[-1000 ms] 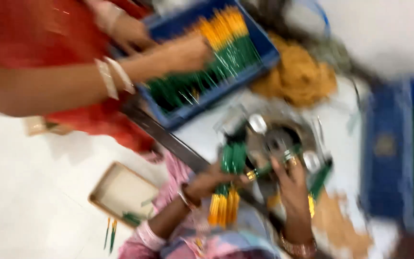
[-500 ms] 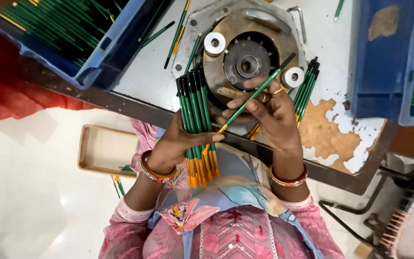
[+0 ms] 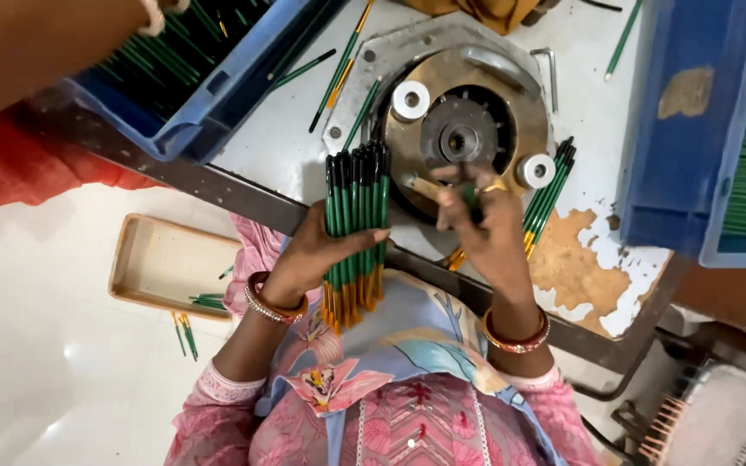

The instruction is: The person sorts and bundles incense sticks using a circular guide on a manufacturing workbench.

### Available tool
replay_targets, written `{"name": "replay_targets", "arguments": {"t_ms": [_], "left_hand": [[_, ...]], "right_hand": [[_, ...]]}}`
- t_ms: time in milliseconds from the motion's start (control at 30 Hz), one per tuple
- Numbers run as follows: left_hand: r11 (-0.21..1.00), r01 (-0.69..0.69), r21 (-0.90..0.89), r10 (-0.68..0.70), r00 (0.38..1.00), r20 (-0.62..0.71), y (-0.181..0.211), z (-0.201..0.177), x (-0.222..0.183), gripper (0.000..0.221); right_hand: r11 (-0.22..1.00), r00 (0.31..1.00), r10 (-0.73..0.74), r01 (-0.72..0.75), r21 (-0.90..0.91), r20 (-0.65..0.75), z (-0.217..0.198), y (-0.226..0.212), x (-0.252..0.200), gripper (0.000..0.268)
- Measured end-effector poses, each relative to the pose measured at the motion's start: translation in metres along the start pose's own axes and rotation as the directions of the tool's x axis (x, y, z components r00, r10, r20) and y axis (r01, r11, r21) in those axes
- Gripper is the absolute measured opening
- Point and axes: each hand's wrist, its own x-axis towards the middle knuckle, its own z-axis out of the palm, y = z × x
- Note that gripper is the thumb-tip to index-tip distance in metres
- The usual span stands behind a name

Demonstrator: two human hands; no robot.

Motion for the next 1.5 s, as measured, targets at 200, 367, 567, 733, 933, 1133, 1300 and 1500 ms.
{"name": "replay_targets", "arguments": {"t_ms": [200,367,567,733,933,1133,1300,1500], "left_hand": [[0.991,-0.067,0.115,0.061,0.997,0.052,0.021,0.017,0.001,0.035],[0.993,0.021,0.114,-0.013,0.997,-0.077,0.015,0.002,0.007,0.03],[0.954,0.065,-0.292,-0.12,0.977,-0.177,0.029,0.003,0.003,0.038],[0.934,0.129,-0.332,-0.194,0.966,-0.171,0.017,0.003,0.002,0.031],[0.977,0.018,-0.213,-0.05,0.988,-0.144,0.003,-0.001,0.005,0.019],[0.968,0.025,-0.249,-0.077,0.977,-0.2,0.013,-0.001,0.006,0.019],[0.98,0.024,-0.198,-0.066,0.977,-0.205,-0.011,-0.011,0.003,0.017],[0.973,-0.017,-0.229,0.009,0.999,-0.037,-0.021,-0.015,-0.003,0.041]], "right_hand": [[0.689,0.906,-0.135,0.377,-0.62,0.401,-0.015,0.017,0.012,0.033],[0.965,0.977,-0.213,0.206,-0.163,-0.023,-0.084,0.017,0.01,0.025],[0.929,0.88,-0.25,0.099,-0.357,-0.405,-0.09,-0.025,-0.007,0.032],[0.894,0.825,-0.402,0.259,-0.366,-0.397,-0.059,0.022,0.013,0.031],[0.724,0.941,-0.32,0.166,-0.67,-0.112,-0.032,0.048,0.046,0.014],[0.573,0.909,-0.393,0.123,-0.811,-0.139,-0.026,0.07,0.048,0.016],[0.733,0.923,-0.346,0.154,-0.663,-0.167,-0.021,0.063,0.053,0.022],[0.76,0.954,-0.102,-0.108,-0.641,-0.282,-0.037,0.1,0.052,0.035]]}}
